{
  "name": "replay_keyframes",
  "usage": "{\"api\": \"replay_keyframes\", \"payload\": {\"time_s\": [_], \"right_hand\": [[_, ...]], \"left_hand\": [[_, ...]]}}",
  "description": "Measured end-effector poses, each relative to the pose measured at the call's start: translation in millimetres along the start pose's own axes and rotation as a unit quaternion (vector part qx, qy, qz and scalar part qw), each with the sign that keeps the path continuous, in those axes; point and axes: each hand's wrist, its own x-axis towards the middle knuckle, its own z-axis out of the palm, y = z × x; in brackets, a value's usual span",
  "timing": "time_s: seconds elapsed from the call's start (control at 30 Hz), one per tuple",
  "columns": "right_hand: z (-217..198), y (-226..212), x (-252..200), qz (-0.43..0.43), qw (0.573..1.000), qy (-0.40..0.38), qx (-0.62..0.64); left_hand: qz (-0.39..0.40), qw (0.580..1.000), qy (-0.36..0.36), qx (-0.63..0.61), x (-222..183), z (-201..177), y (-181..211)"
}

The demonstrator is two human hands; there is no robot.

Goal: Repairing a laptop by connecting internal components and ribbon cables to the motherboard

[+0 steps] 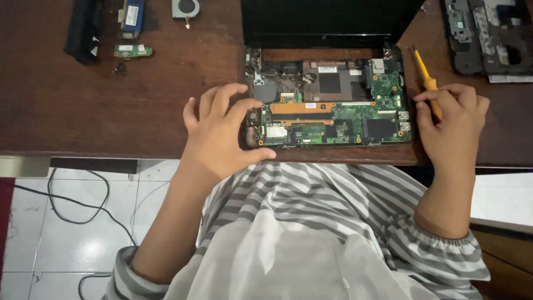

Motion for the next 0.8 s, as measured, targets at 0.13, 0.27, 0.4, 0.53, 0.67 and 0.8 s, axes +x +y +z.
{"api": "replay_keyframes", "payload": {"time_s": [0.13,0.27,0.4,0.53,0.67,0.8], "right_hand": [[-2.2,-2.2,-1.8,0.000,1.000,0.003,0.000],[-0.1,2.3,0.5,0.007,1.000,0.002,-0.012],[0.9,2.9,-2.6,0.032,0.999,-0.014,-0.030],[7.3,7.9,-4.7,0.010,1.000,0.001,-0.028],[11.1,11.9,-4.8,0.033,0.999,0.004,-0.032],[19.9,22.5,-7.4,0.031,0.998,0.010,-0.061]], "left_hand": [[-0.004,0.999,-0.033,-0.038,0.6,-5.4,-0.4],[0.032,0.999,-0.017,-0.032,1.5,-1.1,-9.1],[0.053,0.997,0.034,-0.038,-3.1,7.3,-13.0],[0.046,0.998,0.021,-0.049,-6.3,5.7,-11.1],[0.057,0.996,0.015,-0.060,-5.5,1.8,-11.6],[0.058,0.995,0.041,-0.077,-10.3,-13.1,-23.4]]}}
